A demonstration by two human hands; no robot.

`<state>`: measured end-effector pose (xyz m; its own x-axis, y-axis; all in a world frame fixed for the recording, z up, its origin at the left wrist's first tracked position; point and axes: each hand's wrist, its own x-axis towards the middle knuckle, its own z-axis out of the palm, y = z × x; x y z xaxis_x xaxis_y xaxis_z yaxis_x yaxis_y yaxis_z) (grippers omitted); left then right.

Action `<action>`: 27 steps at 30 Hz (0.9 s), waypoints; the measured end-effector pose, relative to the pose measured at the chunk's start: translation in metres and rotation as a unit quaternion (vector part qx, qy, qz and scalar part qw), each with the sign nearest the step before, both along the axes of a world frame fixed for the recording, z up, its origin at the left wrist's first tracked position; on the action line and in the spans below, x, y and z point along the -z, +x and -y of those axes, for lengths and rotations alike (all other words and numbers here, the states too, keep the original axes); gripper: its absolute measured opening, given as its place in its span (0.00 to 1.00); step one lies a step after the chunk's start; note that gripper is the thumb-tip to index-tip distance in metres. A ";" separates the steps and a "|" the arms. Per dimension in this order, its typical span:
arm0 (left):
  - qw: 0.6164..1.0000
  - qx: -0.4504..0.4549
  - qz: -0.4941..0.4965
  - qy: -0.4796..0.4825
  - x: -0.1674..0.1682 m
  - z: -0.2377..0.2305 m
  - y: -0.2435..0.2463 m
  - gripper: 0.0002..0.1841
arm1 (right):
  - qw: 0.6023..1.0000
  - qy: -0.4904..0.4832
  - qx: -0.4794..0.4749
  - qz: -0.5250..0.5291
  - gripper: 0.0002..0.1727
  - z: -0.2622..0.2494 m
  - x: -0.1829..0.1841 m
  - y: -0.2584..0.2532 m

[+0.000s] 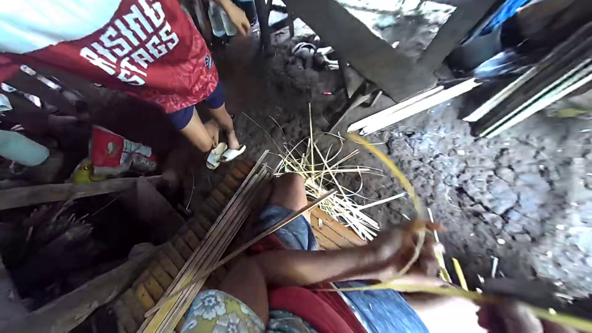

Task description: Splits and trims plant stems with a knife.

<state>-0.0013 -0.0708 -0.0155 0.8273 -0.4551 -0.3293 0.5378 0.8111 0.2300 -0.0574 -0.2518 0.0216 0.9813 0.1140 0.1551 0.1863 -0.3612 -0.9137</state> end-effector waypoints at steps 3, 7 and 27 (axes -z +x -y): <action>0.994 0.095 0.050 0.025 -0.019 0.003 -0.021 0.22 | 0.997 0.005 0.072 0.010 0.14 0.017 0.002 0.019; 0.986 0.053 0.048 0.152 -0.001 0.004 -0.003 0.19 | 0.999 -0.027 0.032 0.012 0.18 -0.033 0.008 -0.005; 0.979 -0.098 -0.164 0.068 0.019 -0.017 -0.004 0.29 | 0.995 0.008 -0.096 -0.004 0.28 -0.052 0.006 -0.039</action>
